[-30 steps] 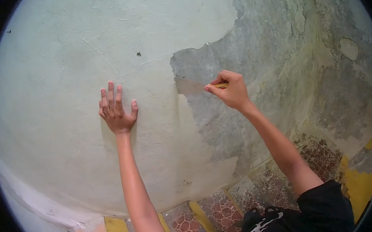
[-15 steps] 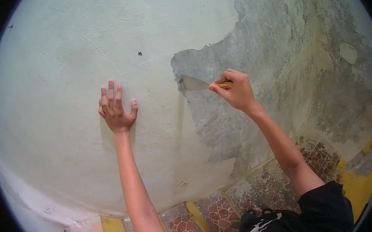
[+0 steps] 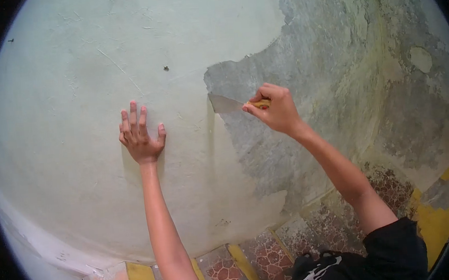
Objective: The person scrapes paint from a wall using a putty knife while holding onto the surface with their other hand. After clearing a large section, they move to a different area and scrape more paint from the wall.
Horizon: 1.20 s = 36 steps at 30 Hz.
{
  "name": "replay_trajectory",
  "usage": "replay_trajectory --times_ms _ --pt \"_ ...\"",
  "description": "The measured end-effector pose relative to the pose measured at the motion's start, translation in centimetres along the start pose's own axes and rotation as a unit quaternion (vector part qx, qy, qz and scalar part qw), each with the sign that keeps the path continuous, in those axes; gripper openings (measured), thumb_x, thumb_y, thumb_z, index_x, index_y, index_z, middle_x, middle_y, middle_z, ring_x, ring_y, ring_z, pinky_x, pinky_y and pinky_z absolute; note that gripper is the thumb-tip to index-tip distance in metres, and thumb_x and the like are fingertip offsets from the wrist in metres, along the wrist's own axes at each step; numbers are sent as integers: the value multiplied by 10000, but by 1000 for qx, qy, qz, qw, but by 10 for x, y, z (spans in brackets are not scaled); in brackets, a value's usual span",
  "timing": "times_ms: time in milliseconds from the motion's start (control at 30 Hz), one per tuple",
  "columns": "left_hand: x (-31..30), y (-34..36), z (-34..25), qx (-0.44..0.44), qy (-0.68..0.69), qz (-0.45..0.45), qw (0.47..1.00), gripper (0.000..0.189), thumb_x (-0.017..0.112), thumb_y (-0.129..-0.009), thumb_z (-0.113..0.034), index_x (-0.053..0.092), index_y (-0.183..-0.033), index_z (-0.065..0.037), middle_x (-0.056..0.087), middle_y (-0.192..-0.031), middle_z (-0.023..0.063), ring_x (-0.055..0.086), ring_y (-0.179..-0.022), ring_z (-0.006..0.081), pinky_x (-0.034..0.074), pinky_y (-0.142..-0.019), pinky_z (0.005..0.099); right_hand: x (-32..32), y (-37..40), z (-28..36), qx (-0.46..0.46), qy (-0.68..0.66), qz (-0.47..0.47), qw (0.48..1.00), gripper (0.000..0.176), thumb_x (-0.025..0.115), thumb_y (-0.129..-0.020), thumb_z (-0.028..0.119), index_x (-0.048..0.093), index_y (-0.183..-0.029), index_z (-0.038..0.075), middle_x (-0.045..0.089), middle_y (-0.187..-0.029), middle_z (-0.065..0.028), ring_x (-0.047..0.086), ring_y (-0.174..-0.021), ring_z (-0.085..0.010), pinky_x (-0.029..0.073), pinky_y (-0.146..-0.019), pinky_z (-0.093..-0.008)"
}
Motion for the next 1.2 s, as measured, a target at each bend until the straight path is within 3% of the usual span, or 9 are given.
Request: replay_trajectory --times_ms 100,167,300,367,467,800,900,967,1200 --pt "-1 -4 0 2 -1 -3 1000 602 586 -828 -415 488 -1390 -223 405 -1545 -8 330 -1430 229 269 -1091 408 -4 -3 -4 -24 -1 -5 1000 324 864 -730 183 599 -660 11 634 -674 -72 595 -596 -144 449 -536 -289" --pt "0 -3 0 -7 0 -8 1000 608 589 -824 -411 484 -1393 -226 409 -1541 -8 333 -1429 236 264 -1098 414 -1 -2 -10 45 -52 -24 997 262 847 -735 190 652 -684 23 654 -693 -94 625 -612 -209 489 -577 -315" --pt "3 0 2 -7 -4 -1 1000 589 564 -828 -454 492 -1379 -260 419 -1531 -40 327 -1425 209 271 -1097 415 -2 -4 -3 25 -13 7 1000 263 846 -737 191 652 -688 20 661 -702 -96 628 -608 -209 493 -572 -308" --pt "2 -1 3 -4 -10 -5 1000 591 565 -832 -456 487 -1385 -262 417 -1532 -38 328 -1425 214 270 -1098 414 -9 -10 -7 4 -38 -4 999 313 860 -734 184 612 -677 1 655 -681 -83 598 -598 -134 455 -531 -292" --pt "2 -2 2 -13 -12 -4 1000 595 569 -833 -456 484 -1390 -263 415 -1534 -34 328 -1426 220 271 -1099 416 4 -6 -3 30 -42 -11 999 257 836 -748 185 655 -697 10 674 -719 -107 651 -637 -209 504 -587 -305" --pt "2 -1 3 -5 -13 -1 1000 594 563 -839 -458 476 -1395 -267 413 -1534 -30 332 -1425 224 271 -1101 419 6 -3 0 36 -58 -8 998 245 823 -759 187 656 -712 14 655 -718 -96 635 -637 -206 486 -575 -322" --pt "2 1 2 -9 -5 1 1000 595 565 -838 -454 476 -1395 -265 416 -1532 -27 335 -1423 226 276 -1097 419 6 1 0 10 -61 23 998 230 825 -753 178 659 -718 23 642 -715 -86 626 -633 -214 482 -569 -342" --pt "1 -1 3 -4 -6 0 1000 596 569 -832 -452 481 -1391 -263 424 -1527 -26 335 -1424 226 280 -1094 416 18 9 1 -84 7 134 987 257 845 -755 162 640 -698 18 650 -743 -70 617 -611 -155 477 -550 -301" --pt "2 1 4 -9 -17 4 1000 597 577 -825 -452 493 -1382 -255 431 -1523 -22 336 -1422 227 283 -1096 416 -12 -8 -19 -12 -39 28 999 264 857 -721 193 658 -703 21 672 -729 -82 640 -638 -182 488 -563 -310"
Point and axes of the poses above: each hand's wrist, its own y-axis away from the middle knuckle, its own x-axis out of the palm, z = x × y, the point moved 4 cm from there along -y, towards the middle knuckle
